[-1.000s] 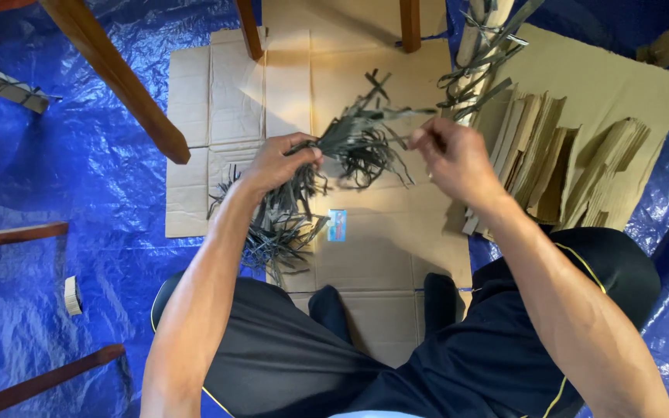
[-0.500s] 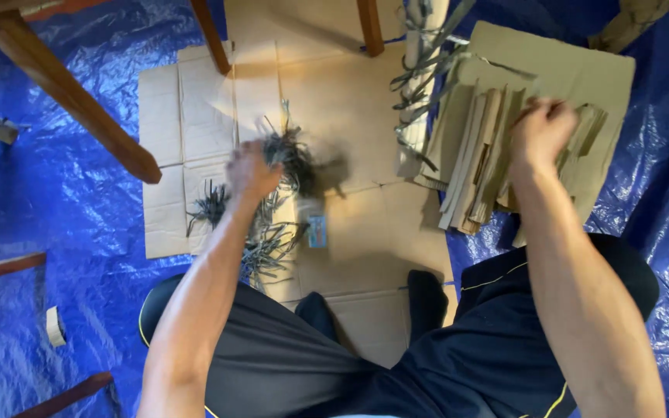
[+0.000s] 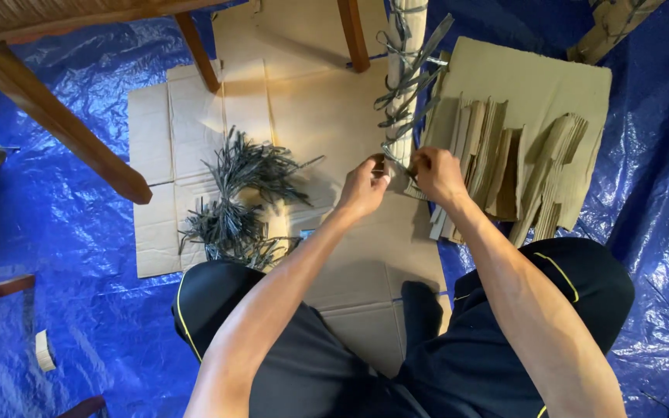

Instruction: Gathering and tying bundles of dark plastic strips to a central vertical post.

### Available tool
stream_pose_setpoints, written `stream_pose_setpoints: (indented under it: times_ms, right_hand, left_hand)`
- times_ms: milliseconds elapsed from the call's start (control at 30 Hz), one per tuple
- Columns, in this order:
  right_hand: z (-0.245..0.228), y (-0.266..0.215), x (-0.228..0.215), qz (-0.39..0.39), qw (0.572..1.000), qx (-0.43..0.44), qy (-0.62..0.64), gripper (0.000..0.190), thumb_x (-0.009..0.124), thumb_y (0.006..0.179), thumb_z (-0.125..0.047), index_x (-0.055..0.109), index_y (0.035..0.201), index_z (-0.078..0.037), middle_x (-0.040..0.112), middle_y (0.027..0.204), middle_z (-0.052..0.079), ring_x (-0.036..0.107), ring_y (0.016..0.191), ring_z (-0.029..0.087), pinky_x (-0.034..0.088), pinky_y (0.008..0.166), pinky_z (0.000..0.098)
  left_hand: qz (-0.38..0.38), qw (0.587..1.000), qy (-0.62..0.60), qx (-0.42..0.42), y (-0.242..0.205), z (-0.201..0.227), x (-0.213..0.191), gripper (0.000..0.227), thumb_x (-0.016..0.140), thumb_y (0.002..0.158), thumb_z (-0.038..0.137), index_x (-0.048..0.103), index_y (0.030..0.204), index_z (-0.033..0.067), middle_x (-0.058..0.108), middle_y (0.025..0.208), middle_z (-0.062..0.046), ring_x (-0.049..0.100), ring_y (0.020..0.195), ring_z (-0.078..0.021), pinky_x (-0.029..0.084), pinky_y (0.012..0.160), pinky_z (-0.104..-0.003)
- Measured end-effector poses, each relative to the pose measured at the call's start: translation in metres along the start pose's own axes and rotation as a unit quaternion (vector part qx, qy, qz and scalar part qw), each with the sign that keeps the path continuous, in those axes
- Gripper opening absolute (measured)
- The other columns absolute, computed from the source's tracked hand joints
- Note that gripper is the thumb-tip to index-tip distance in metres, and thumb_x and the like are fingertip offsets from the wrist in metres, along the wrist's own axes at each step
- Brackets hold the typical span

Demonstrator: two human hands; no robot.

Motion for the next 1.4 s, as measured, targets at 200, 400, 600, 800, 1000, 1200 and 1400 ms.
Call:
stream_pose_setpoints:
  times_ms: [200, 400, 600, 800, 1000, 1200, 1400]
  right_hand:
    - [-0.008, 0.003, 0.004, -0.034, 0.999, 0.007, 0.026, 0.023, 0.059, 0.091, -0.008, 0.074, 0.107, -0.002, 0.076, 0.096, 0.019, 0.074, 0.089, 0.034, 0.056, 0.08, 0.0415]
    - [-0.004, 0.002, 0.015, -0.092, 0.994, 0.043, 0.025, 0.022, 0.051, 0.092, -0.001, 0.071, 0.1, 0.0, 0.074, 0.09, 0.02, 0.073, 0.084, 0.033, 0.054, 0.075, 0.0448]
    - [0.0, 0.004, 0.017, -0.083, 0.996, 0.017, 0.026, 0.028, 0.051, 0.09, 0.002, 0.073, 0.107, -0.003, 0.074, 0.094, 0.021, 0.073, 0.086, 0.033, 0.055, 0.077, 0.0437]
    - [-0.016, -0.005, 0.001, -0.063, 0.998, -0.002, 0.0, 0.03, 0.055, 0.091, -0.002, 0.073, 0.114, -0.006, 0.076, 0.104, 0.02, 0.074, 0.095, 0.037, 0.057, 0.084, 0.0458]
    - [-0.033, -0.028, -0.026, -0.081, 0.992, 0.044, -0.085, 0.021, 0.054, 0.1, -0.01, 0.059, 0.12, -0.005, 0.073, 0.1, 0.023, 0.072, 0.09, 0.043, 0.056, 0.082, 0.0511]
    - [-0.066, -0.06, -0.03, -0.144, 0.987, -0.039, -0.058, 0.019, 0.056, 0.093, -0.009, 0.068, 0.108, -0.005, 0.077, 0.092, 0.018, 0.076, 0.086, 0.037, 0.06, 0.082, 0.0462]
    - [-0.093, -0.074, -0.042, -0.163, 0.979, -0.068, 0.104, 0.02, 0.055, 0.091, -0.001, 0.069, 0.105, -0.001, 0.079, 0.099, 0.014, 0.078, 0.094, 0.025, 0.061, 0.084, 0.0359]
  left_hand:
    - [0.025, 0.999, 0.023, 0.008, 0.019, -0.028, 0.006, 0.029, 0.07, 0.091, 0.016, 0.065, 0.117, 0.0045, 0.075, 0.107, -0.016, 0.076, 0.096, -0.0275, 0.06, 0.084, -0.038]
    - [0.031, 0.999, -0.018, 0.039, 0.015, 0.011, -0.013, 0.053, 0.054, 0.083, 0.002, 0.053, 0.136, 0.0039, 0.064, 0.129, -0.018, 0.075, 0.096, -0.0288, 0.061, 0.081, -0.04]
    - [-0.003, 0.99, 0.117, 0.073, 0.047, -0.057, 0.012, 0.051, 0.054, 0.086, 0.002, 0.057, 0.137, 0.0059, 0.07, 0.116, -0.024, 0.069, 0.106, -0.0391, 0.055, 0.092, -0.046]
    - [0.001, 0.991, 0.124, 0.044, 0.026, -0.024, -0.004, 0.035, 0.06, 0.084, 0.015, 0.069, 0.118, 0.0104, 0.073, 0.108, -0.019, 0.067, 0.102, -0.0402, 0.054, 0.089, -0.047]
    - [0.008, 0.969, 0.242, 0.053, -0.008, 0.022, -0.033, 0.02, 0.062, 0.094, 0.024, 0.076, 0.1, 0.0117, 0.074, 0.103, -0.014, 0.07, 0.097, -0.0373, 0.055, 0.085, -0.049]
    - [-0.006, 0.961, 0.263, 0.089, -0.034, 0.064, -0.042, 0.018, 0.06, 0.094, 0.023, 0.073, 0.095, 0.01, 0.074, 0.1, -0.013, 0.07, 0.092, -0.0379, 0.055, 0.082, -0.05]
    - [-0.029, 0.959, 0.266, 0.096, -0.055, 0.089, -0.043, 0.018, 0.059, 0.096, 0.022, 0.07, 0.095, 0.0082, 0.073, 0.098, -0.013, 0.07, 0.09, -0.0379, 0.055, 0.08, -0.05]
Point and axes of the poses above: each hand's wrist, its own y-axis towards the middle knuckle, its own x-axis out of the palm, z = x × y, the point moved 9 cm from there along y, towards the middle knuckle
